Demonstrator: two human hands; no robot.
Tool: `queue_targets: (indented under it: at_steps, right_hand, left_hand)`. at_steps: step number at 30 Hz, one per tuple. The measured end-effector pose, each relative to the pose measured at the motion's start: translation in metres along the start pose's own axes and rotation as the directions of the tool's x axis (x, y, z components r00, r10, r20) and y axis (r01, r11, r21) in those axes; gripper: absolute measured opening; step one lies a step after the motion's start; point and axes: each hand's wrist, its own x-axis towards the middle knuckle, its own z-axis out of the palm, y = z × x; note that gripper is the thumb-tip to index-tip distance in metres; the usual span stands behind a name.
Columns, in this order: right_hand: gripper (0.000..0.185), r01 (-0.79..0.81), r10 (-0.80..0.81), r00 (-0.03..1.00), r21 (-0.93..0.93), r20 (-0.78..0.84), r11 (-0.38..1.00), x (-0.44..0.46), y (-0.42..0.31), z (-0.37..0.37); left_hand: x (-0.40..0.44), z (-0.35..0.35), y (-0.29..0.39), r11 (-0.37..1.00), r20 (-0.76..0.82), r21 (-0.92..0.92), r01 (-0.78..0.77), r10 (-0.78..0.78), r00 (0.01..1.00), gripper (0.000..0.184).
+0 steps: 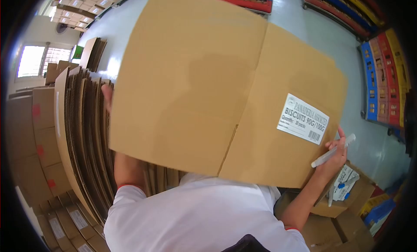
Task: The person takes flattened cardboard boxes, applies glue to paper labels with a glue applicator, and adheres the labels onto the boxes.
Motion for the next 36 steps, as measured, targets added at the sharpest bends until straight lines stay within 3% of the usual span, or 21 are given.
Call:
queue_targets:
  at_steps: [2,3,5,7,9,10,12,13,15,16,17,18,20,23,26,28,29,31,32,34,36]
  right_hand:
    - [0.04,-0.029,0.028,0.998,0.028,0.062,0.999,-0.005,-0.005,0.001]
    - [0.042,-0.049,0.042,0.993,0.056,0.11,0.997,-0.004,-0.007,0.005]
    - [0.043,-0.068,0.066,0.994,0.023,0.091,0.997,-0.006,-0.012,0.011]
    - [0.045,-0.045,0.048,0.998,-0.094,0.033,0.995,-0.012,-0.017,0.013]
    - [0.044,-0.054,0.055,0.998,-0.049,0.025,0.997,-0.006,-0.019,0.006]
    - [0.044,-0.058,0.058,0.998,0.022,0.015,0.998,-0.001,-0.017,0.005]
    - [0.045,-0.004,0.004,1.0,0.012,0.024,1.0,-0.003,-0.005,0.004]
    - [0.047,0.052,-0.052,0.998,-0.004,0.027,0.999,-0.004,0.0,0.005]
    - [0.048,0.123,-0.126,0.992,0.088,0.026,0.988,0.001,-0.002,0.008]
    - [0.05,0.194,-0.199,0.98,0.172,0.008,0.966,0.007,-0.006,0.01]
    - [0.051,0.153,-0.167,0.985,0.238,0.04,0.959,0.013,-0.014,0.008]
    - [0.052,0.105,-0.134,0.988,0.296,0.079,0.949,0.018,-0.024,0.006]
    - [0.052,0.077,-0.119,0.989,0.377,0.09,0.923,0.008,-0.051,0.029]
    - [0.052,0.079,-0.15,0.98,0.434,0.132,0.897,0.016,-0.052,0.026]
    - [0.051,0.062,-0.162,0.966,0.424,0.203,0.904,0.018,-0.033,0.03]
    - [0.049,0.026,-0.132,0.965,0.418,0.226,0.908,0.008,-0.025,0.039]
    - [0.05,-0.009,-0.095,0.966,0.401,0.24,0.916,0.004,-0.022,0.044]
    - [0.05,-0.051,-0.054,0.964,0.382,0.259,0.923,-0.001,-0.021,0.053]
    - [0.049,-0.049,-0.066,0.956,0.376,0.286,0.925,-0.003,-0.021,0.057]
    - [0.049,-0.047,-0.077,0.946,0.37,0.313,0.928,-0.007,-0.026,0.064]
    - [0.051,-0.016,-0.084,0.95,0.315,0.302,0.949,-0.009,-0.033,0.071]
  left_hand:
    - [-0.005,0.017,-0.029,0.981,0.092,0.06,0.186,-0.191,0.977,0.083]
    - [-0.006,0.027,-0.044,0.918,0.098,0.239,0.317,-0.347,0.933,0.082]
    - [-0.006,0.049,-0.073,0.533,0.047,0.738,0.414,-0.652,0.756,0.08]
    - [-0.008,0.072,-0.089,0.062,-0.009,0.993,0.096,-0.794,0.607,0.078]
    - [-0.019,0.079,-0.108,-0.069,0.016,0.991,-0.118,-0.797,0.604,0.076]
    - [-0.026,0.075,-0.122,-0.023,0.066,0.991,-0.128,-0.762,0.645,0.075]
    - [-0.049,0.046,-0.166,0.323,0.192,0.946,0.0,-0.562,0.805,0.062]
    - [-0.052,0.036,-0.18,0.65,0.224,0.76,0.029,-0.303,0.926,0.05]
    - [-0.029,0.063,-0.18,0.742,-0.219,0.482,0.466,-0.413,0.884,0.042]
    - [-0.013,0.079,-0.168,0.837,-0.125,0.354,0.417,-0.399,0.908,0.041]
    - [0.002,0.092,-0.149,0.908,-0.032,0.217,0.358,-0.36,0.932,0.039]
    - [0.009,0.103,-0.134,0.919,-0.062,0.218,0.329,-0.324,0.944,0.039]
    - [0.018,0.115,-0.105,0.976,-0.114,0.213,0.037,-0.013,0.993,0.039]
    - [0.008,0.118,-0.065,0.936,-0.229,0.262,-0.235,0.297,0.927,0.049]
    - [-0.01,0.124,-0.021,0.788,-0.27,0.328,-0.521,0.607,0.748,0.044]
    - [-0.023,0.112,0.001,0.57,-0.216,0.525,-0.632,0.808,0.548,0.039]
    - [-0.03,0.11,0.01,0.568,-0.218,0.528,-0.631,0.809,0.545,0.039]
    - [-0.046,0.109,0.028,0.43,-0.283,0.59,-0.684,0.903,0.324,0.036]
    - [-0.059,0.102,0.038,0.429,-0.284,0.594,-0.681,0.903,0.322,0.036]
    - [-0.09,0.087,0.056,0.297,-0.264,0.596,-0.746,0.95,0.167,0.03]
    - [-0.109,0.085,0.066,0.237,-0.312,0.683,-0.691,0.95,0.017,0.035]
